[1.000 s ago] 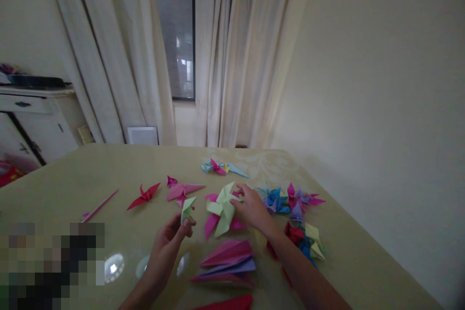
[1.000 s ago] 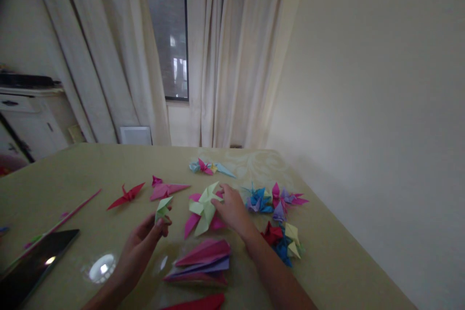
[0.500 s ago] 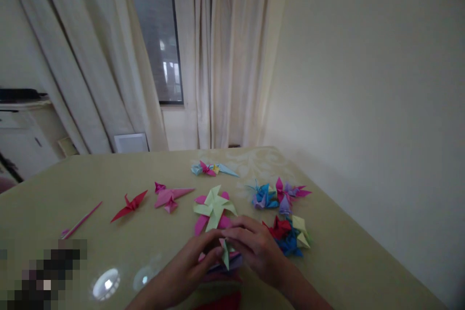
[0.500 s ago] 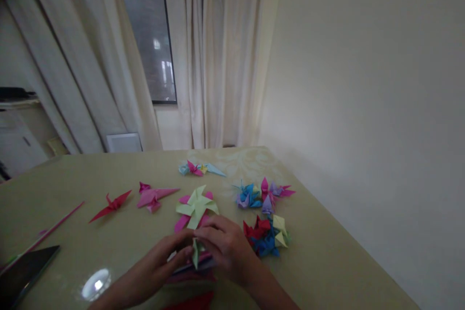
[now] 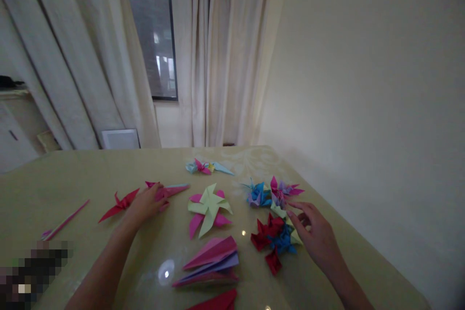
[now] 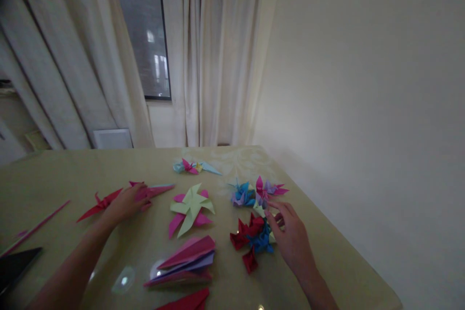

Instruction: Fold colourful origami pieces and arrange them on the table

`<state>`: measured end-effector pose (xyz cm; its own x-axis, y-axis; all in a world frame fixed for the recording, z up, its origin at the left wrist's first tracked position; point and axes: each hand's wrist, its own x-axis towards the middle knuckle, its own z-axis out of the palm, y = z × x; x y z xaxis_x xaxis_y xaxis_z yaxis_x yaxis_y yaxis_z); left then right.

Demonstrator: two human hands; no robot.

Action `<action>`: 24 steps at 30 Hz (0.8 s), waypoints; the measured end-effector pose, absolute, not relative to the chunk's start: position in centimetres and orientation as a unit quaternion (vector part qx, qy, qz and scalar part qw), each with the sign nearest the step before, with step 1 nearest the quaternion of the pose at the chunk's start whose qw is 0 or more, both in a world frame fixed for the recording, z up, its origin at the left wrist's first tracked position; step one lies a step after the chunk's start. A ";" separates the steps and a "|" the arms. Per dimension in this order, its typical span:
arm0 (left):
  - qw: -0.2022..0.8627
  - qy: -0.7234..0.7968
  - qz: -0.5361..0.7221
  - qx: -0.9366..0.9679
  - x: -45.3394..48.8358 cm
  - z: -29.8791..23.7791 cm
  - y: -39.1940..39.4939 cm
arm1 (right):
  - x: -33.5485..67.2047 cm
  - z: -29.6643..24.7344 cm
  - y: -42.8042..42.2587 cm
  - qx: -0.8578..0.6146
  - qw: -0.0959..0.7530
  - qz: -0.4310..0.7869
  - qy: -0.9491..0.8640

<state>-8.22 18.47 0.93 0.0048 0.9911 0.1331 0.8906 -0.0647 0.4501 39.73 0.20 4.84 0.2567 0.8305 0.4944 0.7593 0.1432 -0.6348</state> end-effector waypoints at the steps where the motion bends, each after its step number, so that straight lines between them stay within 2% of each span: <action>1: 0.125 0.668 0.209 0.703 -8.4 0.8 18.6 | 38.9 5.4 0.5 -0.646 0.448 0.030 -0.617; 6: 0.144 0.649 0.228 0.711 -8.5 2.3 18.5 | 32.3 8.9 3.1 -0.554 0.440 0.037 -0.706; 13: 0.142 0.536 0.328 0.765 -6.3 9.5 15.0 | 23.7 11.9 6.9 -0.449 0.382 0.097 -0.802; 16: 0.170 0.433 0.393 0.793 -4.4 11.9 12.3 | 22.4 11.8 7.8 -0.433 0.360 0.099 -0.820; 19: 0.217 0.337 0.424 0.812 -2.4 13.3 10.0 | 22.4 11.9 7.7 -0.407 0.350 0.165 -0.827; 24: 0.281 0.292 0.428 0.808 -0.8 14.3 8.3 | 23.9 13.9 6.6 -0.408 0.318 0.263 -0.814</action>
<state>-0.76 8.31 14.33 0.4637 0.7123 0.5269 0.2316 -0.6714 0.7039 23.91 6.59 13.87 -0.4647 0.8323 0.3021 0.4981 0.5278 -0.6880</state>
